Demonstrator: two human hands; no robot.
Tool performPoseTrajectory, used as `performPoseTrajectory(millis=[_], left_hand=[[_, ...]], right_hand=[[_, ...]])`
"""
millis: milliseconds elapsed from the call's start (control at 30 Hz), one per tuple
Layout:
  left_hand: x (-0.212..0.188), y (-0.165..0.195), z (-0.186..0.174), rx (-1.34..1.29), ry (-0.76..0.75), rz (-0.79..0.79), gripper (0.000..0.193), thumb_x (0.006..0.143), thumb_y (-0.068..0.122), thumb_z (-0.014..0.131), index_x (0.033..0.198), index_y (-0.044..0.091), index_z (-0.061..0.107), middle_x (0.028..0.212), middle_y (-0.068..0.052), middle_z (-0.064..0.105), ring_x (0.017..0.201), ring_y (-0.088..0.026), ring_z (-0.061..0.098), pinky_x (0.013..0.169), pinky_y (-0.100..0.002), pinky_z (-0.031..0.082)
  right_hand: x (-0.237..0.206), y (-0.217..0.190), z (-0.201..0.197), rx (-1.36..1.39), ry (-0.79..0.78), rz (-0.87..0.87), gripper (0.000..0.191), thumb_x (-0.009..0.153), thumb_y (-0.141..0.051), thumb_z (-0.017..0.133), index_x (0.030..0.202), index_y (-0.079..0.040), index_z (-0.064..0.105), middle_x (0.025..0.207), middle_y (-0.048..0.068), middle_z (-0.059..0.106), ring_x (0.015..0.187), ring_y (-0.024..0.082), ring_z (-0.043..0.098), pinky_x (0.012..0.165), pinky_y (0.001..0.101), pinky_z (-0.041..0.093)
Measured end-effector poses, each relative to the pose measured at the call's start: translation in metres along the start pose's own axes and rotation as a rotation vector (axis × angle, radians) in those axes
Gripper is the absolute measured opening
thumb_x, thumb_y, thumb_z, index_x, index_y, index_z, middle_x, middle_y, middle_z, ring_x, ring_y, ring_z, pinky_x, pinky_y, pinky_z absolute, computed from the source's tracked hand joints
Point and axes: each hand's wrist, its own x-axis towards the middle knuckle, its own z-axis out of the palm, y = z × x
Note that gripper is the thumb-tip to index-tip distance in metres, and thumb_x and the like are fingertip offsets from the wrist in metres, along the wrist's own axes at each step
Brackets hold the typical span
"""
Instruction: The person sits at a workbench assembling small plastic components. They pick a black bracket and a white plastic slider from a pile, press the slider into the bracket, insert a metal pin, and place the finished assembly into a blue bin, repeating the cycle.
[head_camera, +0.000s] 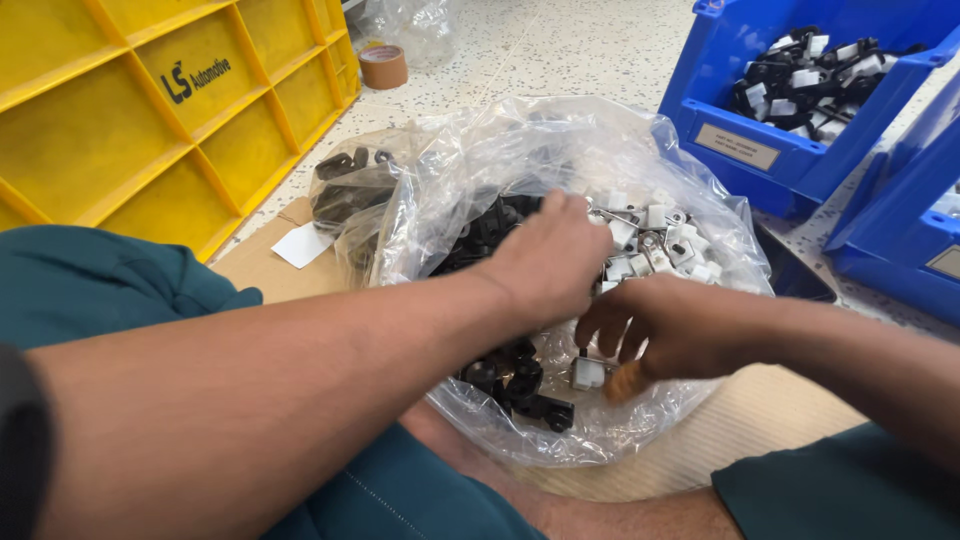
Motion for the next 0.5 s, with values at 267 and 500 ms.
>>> performPoseTrajectory(millis=[267,500], left_hand=[[0.026,-0.033,-0.104,-1.528,0.104,-0.459,0.027,0.090,0.010,0.060,0.107,-0.010,0.061,0.107,-0.024,0.066,0.095,-0.034,0.076,0.081,-0.036,0.074],[0.019,-0.034,-0.123,-1.753,0.267,-0.562,0.018,0.094,-0.001,0.052,0.110,-0.010,0.050,0.109,-0.019,0.051,0.100,-0.031,0.067,0.082,-0.036,0.073]], right_hand=[[0.003,-0.008,0.029,-0.270,0.075,-0.145,0.028,0.079,-0.017,0.079,0.107,-0.019,0.077,0.100,0.007,0.074,0.095,0.020,0.073,0.083,0.0360,0.059],[-0.002,-0.001,-0.027,0.648,0.302,0.124,0.026,0.090,-0.016,0.068,0.116,-0.010,0.070,0.101,0.010,0.063,0.089,0.025,0.070,0.084,0.0393,0.061]])
